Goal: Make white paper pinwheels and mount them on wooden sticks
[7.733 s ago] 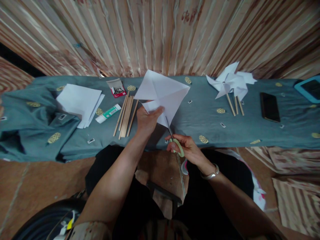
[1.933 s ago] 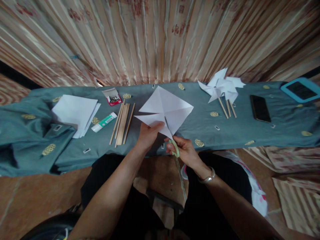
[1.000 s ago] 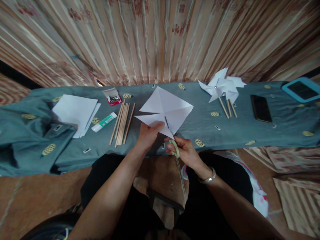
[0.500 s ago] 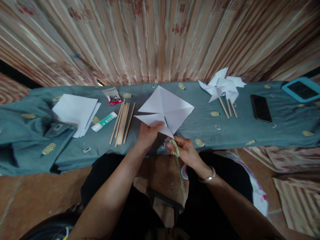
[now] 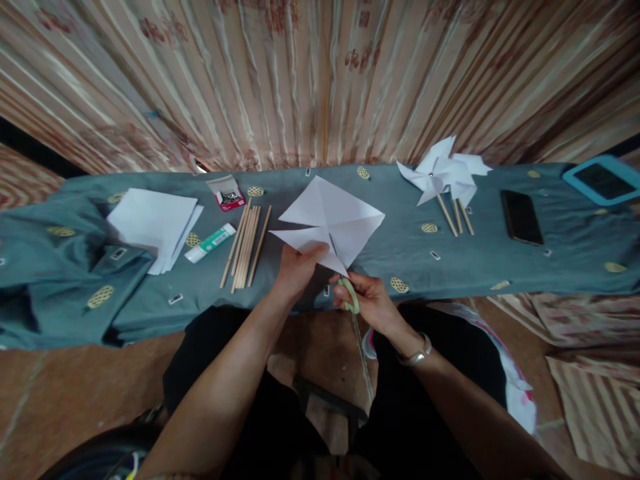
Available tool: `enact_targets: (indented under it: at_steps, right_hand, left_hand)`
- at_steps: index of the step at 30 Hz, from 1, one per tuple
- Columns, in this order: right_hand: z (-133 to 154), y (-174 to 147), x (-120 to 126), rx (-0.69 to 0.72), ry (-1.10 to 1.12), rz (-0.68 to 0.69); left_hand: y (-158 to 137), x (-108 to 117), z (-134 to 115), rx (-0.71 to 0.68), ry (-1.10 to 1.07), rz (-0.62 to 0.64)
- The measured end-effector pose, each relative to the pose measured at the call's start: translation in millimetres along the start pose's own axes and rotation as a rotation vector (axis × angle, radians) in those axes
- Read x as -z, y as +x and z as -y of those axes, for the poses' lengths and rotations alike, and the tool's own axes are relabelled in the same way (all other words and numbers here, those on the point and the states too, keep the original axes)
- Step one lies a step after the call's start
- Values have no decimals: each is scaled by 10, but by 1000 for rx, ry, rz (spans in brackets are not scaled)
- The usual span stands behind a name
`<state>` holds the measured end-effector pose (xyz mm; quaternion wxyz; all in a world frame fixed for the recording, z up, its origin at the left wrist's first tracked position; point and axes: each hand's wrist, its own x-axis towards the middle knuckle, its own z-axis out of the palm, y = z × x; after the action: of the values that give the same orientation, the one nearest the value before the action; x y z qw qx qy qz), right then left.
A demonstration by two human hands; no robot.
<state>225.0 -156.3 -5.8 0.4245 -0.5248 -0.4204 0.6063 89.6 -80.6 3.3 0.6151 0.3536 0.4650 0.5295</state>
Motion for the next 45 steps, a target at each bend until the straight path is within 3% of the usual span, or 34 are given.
enact_targets:
  at_steps: [6, 12, 14, 19, 22, 28, 32, 36, 40, 45]
  right_hand:
    - [61, -82, 125, -9, -110, 183]
    - [248, -172, 539, -152, -162, 281]
    - [289, -187, 691, -120, -176, 215]
    - [266, -91, 871, 96, -104, -206]
    - [261, 21, 858, 148, -25, -277]
    - [278, 196, 745, 124, -50, -210]
    - [232, 245, 626, 43, 19, -191]
    - [189, 283, 522, 26, 140, -229]
    - [151, 361, 388, 107, 359, -410]
    - [121, 445, 183, 162, 448, -480]
  left_hand:
    - [80, 69, -43, -26, -22, -52]
    - [149, 255, -172, -128, -42, -96]
    - [130, 321, -198, -162, -14, -93]
    - [18, 429, -183, -103, 120, -30]
    - [-55, 446, -138, -9, 225, 39]
    - [-151, 432, -87, 86, 392, 266]
    - [-141, 446, -108, 99, 415, 264]
    - [-110, 431, -194, 150, 182, 215]
    - [-116, 349, -268, 200, -157, 242]
    - [-182, 166, -191, 324, -300, 225]
